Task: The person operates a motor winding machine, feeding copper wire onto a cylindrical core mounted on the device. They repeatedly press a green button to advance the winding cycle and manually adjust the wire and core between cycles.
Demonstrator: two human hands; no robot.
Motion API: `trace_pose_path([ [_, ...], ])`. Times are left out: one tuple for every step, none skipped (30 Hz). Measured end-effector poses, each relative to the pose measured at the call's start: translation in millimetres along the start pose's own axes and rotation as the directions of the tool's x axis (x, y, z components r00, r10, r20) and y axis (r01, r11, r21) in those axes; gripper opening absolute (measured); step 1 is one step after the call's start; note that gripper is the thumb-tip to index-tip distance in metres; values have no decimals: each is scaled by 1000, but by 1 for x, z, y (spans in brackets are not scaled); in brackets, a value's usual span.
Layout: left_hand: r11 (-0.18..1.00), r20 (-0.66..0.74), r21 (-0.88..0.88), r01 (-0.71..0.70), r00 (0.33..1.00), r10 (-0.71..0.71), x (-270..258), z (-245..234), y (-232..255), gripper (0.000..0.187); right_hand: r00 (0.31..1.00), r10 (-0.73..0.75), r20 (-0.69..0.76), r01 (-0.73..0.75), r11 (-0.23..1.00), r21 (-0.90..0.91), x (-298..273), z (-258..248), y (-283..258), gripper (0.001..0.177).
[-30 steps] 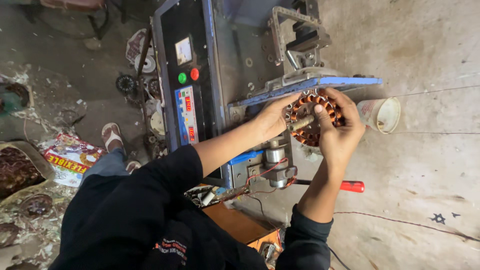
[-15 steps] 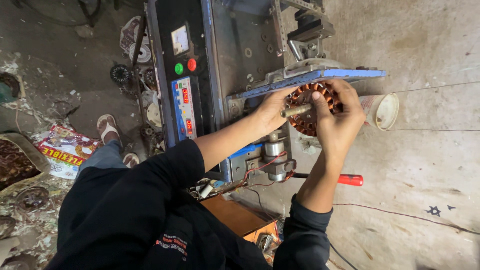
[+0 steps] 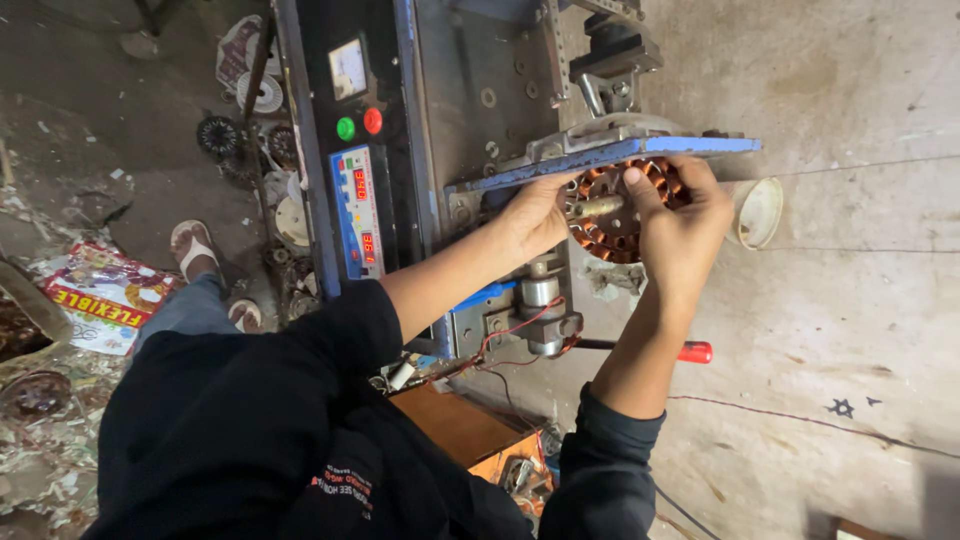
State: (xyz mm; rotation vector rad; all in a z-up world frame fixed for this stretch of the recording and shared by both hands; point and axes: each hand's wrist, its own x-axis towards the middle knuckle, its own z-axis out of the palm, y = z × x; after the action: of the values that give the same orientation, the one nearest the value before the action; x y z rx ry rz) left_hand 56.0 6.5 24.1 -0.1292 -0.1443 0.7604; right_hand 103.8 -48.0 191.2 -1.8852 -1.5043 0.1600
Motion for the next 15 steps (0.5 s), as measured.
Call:
trace_pose_path([
  [1000,-5,-18,9,1000,-9,0,1,0,27,1000,13,5,-13,1000,-6,2,-1,-1,27],
  [999,-13,-35,20,1000,-20,-1,1,-1,27,1000,28,10,-28,1000,-12,3,-1,-1,26],
  [999,-21,-35,33,999,-34,-2,0,-1,28,999,44,14,-44,999,-18,3,-1,-2,26],
  [998,-27,-36,43,999,-44,-1,-2,0,28,999,35,11,-35,999,1,4,0,-3,26],
  [998,-34,-36,52,998,-54,1,-2,-1,29,1000,27,9,-27,999,19,4,1,-5,25],
  [1000,-35,-8,25,999,-25,3,-3,-1,28,1000,16,9,-16,999,40,3,2,-6,25],
  [1000,-36,20,-2,999,3,5,-4,-1,27,1000,7,-20,-7,999,-41,2,4,-8,25],
  [998,-37,49,-31,999,33,6,-6,-1,26,999,-5,-46,0,993,-119,-1,6,-9,25],
  [999,-24,31,-5,1000,6,7,-7,-2,25,997,-19,-71,4,980,-197,-4,6,-10,26],
  [1000,-10,15,22,1000,-22,7,-8,-2,25,994,-88,-60,72,972,-222,-5,7,-11,26],
  [999,4,0,50,999,-50,8,-8,-1,25,987,-156,-47,140,959,-246,-6,7,-12,27],
  [999,-7,27,24,1000,-24,8,-7,-1,25,974,-223,-33,206,941,-269,-6,7,-13,27],
  [998,-18,55,-2,1000,3,8,-7,-1,25,981,-191,-40,176,954,-241,-6,6,-13,27],
  [996,-28,84,-28,999,31,7,-5,-1,25,986,-160,-46,147,966,-212,-5,6,-13,26],
  [998,4,68,-8,1000,8,6,-3,0,27,990,-129,-51,118,976,-182,-4,6,-12,25],
])
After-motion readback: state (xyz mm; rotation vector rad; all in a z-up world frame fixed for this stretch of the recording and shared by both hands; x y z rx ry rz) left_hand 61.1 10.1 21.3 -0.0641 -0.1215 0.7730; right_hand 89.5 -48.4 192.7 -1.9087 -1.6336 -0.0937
